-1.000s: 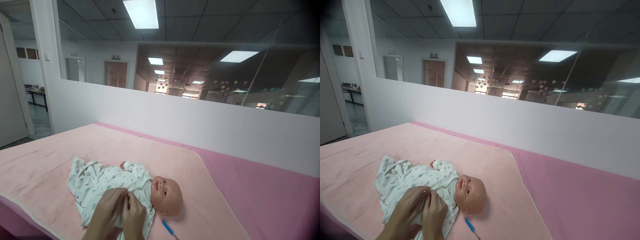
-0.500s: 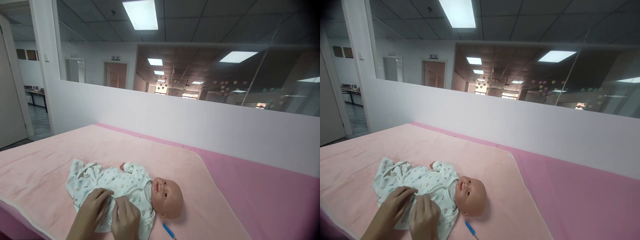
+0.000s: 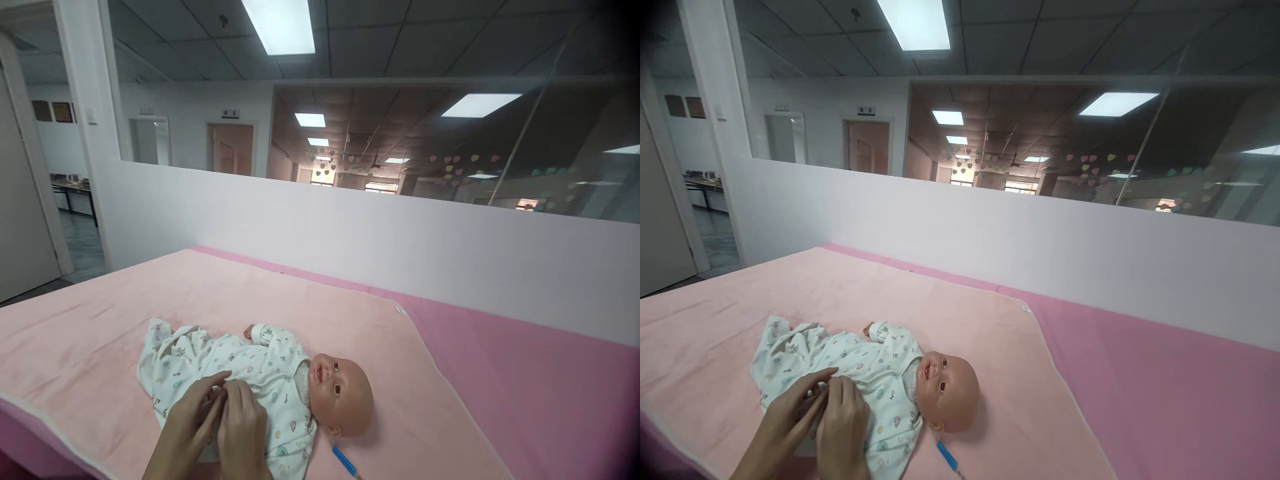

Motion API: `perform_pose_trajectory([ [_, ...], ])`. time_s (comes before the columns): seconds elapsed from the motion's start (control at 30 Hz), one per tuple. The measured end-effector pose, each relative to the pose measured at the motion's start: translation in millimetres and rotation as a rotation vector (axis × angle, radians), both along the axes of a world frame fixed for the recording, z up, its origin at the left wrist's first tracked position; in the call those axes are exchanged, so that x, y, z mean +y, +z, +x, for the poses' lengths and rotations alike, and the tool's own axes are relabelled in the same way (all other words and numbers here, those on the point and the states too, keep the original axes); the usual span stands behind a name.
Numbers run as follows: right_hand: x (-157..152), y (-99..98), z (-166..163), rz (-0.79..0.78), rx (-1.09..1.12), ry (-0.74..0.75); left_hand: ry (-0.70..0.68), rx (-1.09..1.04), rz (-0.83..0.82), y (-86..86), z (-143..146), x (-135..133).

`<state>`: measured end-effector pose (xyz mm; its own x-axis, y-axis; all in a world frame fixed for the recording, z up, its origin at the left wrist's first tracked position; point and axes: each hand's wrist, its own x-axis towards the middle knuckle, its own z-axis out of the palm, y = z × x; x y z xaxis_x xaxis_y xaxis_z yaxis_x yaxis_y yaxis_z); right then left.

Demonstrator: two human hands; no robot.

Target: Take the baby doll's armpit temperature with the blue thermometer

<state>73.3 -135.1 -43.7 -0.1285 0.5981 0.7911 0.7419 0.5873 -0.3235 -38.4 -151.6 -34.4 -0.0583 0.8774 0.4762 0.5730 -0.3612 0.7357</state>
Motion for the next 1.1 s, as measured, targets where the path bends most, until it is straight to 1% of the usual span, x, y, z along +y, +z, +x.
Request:
perform_pose_trajectory([
  [0.07,-1,-1.1,1,0.005,0.038,0.028,0.015,-0.008,-0.008,1.4,3,1],
  [0.17,-2,0.4,3,0.009,0.031,0.080,0.048,-0.018,-0.007,4.6,8,1],
  [0.27,-4,4.0,6,-0.024,0.033,0.113,0.056,0.011,0.011,6.3,10,1],
  [0.5,-8,9.9,11,-0.122,0.142,0.091,0.034,0.201,0.063,8.9,9,-2],
  [0.63,-9,9.8,12,-0.186,0.124,0.049,0.038,0.274,0.116,10.8,8,-3],
  [0.8,-9,7.8,13,-0.220,-0.011,-0.007,0.041,0.277,0.125,5.6,6,-5],
  [0.93,-10,11.2,11,-0.270,-0.087,-0.035,0.039,0.272,0.107,2.5,5,-10],
  [1.0,-14,14.8,11,-0.279,-0.085,-0.024,0.046,0.280,0.091,3.8,3,-11],
  [1.1,-30,17.2,21,-0.243,0.027,0.000,0.056,0.301,0.080,10.9,2,-7],
])
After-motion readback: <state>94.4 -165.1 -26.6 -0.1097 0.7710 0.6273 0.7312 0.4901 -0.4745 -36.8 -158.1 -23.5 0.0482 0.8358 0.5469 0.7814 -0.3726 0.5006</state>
